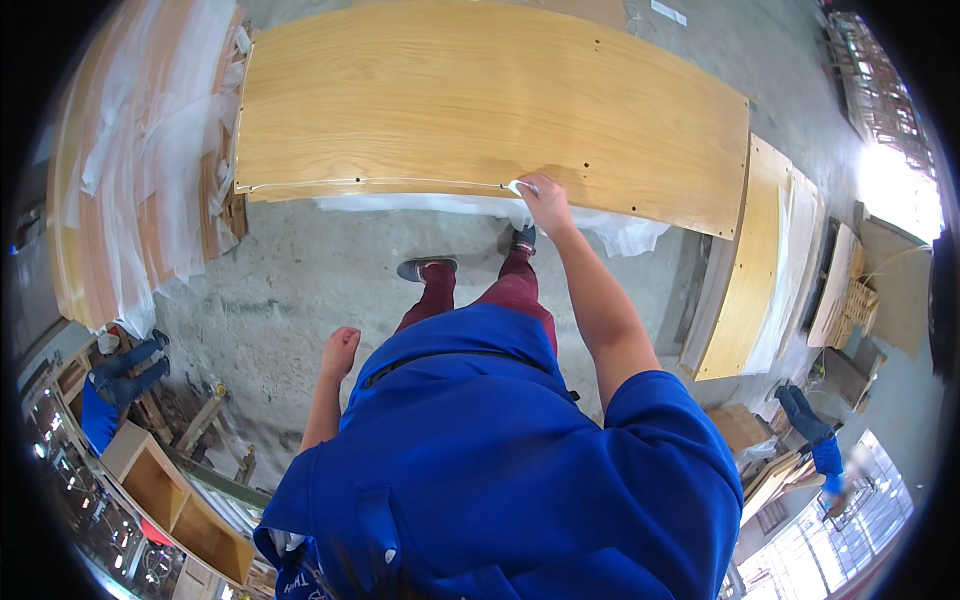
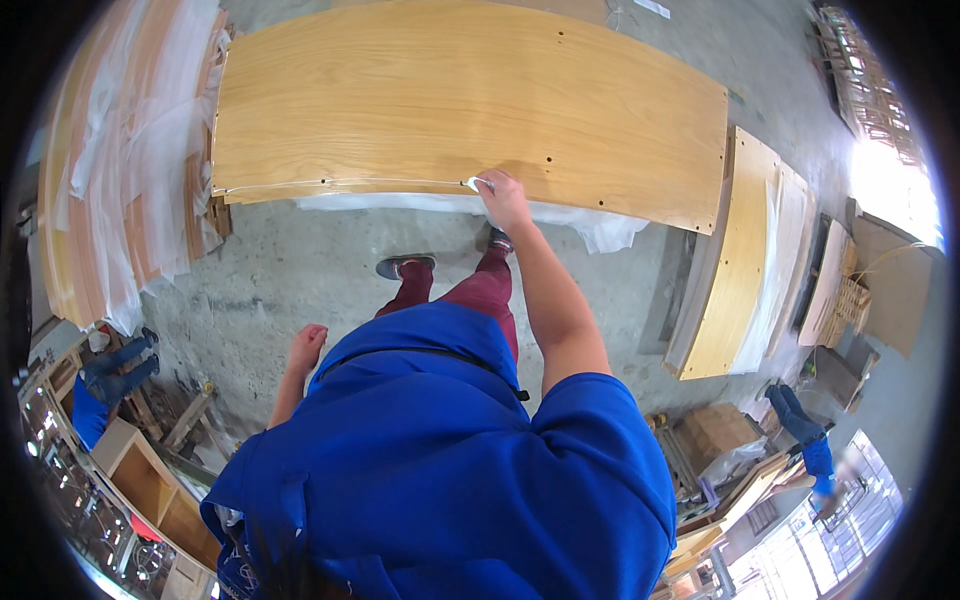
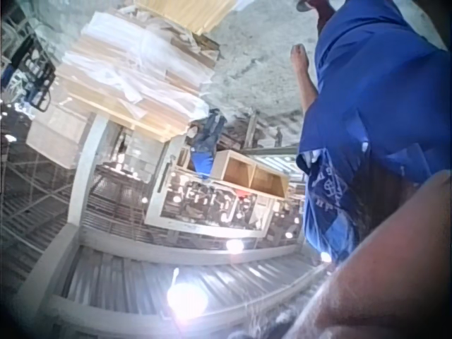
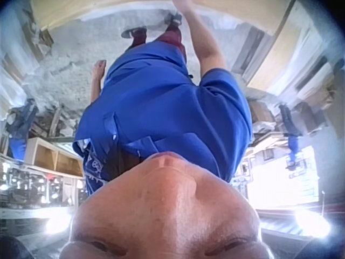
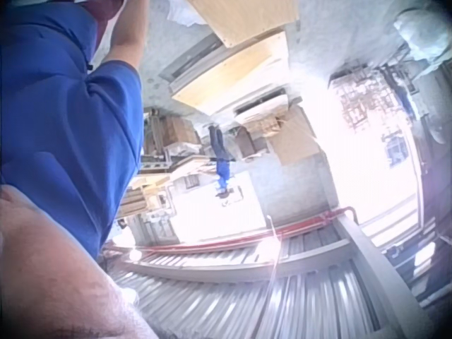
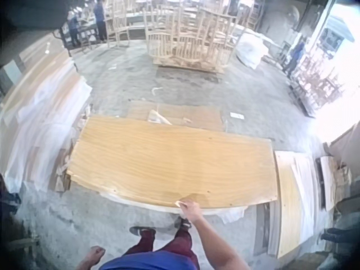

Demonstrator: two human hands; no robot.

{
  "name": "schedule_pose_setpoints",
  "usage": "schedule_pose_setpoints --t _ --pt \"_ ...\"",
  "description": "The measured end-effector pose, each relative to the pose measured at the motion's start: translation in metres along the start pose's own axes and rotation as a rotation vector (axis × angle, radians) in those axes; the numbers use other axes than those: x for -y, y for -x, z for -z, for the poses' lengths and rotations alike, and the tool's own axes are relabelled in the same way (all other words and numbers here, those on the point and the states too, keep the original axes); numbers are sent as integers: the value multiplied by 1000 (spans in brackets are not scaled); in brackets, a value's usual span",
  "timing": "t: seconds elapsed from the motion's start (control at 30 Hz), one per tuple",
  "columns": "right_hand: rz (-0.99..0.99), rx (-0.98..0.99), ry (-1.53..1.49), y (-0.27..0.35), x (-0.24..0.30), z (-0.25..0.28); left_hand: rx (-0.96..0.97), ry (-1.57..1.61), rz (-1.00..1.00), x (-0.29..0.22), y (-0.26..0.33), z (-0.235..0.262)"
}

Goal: The person wipes the surface of a light-colored wooden furniture panel with a white cloth. The person moves along a roller conveyor, wiping different sections of the panel and then moving to a new panel on the floor to continue the wiping process.

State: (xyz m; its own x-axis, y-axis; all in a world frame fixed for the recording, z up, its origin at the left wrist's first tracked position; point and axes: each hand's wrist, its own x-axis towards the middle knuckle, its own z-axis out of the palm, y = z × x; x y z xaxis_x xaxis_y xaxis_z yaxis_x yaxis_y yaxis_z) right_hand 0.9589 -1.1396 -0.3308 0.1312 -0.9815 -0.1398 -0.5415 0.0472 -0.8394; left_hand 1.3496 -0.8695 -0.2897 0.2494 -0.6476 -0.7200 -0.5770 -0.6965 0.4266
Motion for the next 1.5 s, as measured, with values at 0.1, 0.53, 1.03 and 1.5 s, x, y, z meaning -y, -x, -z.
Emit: schedule_pose_setpoints --t 0.1,0.53,1.03,1.5 --pt "18 -16 49 3 -8 10 3 8 -7 -1 4 -6" --pt "-53 -270 101 40 -64 100 51 -62 -122 -59 -16 -29" --pt "-248 -376 124 63 -111 171 97 -183 -169 -123 -18 -54" --pt "-262 -396 111 65 -129 190 91 -220 -152 -147 -7 -67"
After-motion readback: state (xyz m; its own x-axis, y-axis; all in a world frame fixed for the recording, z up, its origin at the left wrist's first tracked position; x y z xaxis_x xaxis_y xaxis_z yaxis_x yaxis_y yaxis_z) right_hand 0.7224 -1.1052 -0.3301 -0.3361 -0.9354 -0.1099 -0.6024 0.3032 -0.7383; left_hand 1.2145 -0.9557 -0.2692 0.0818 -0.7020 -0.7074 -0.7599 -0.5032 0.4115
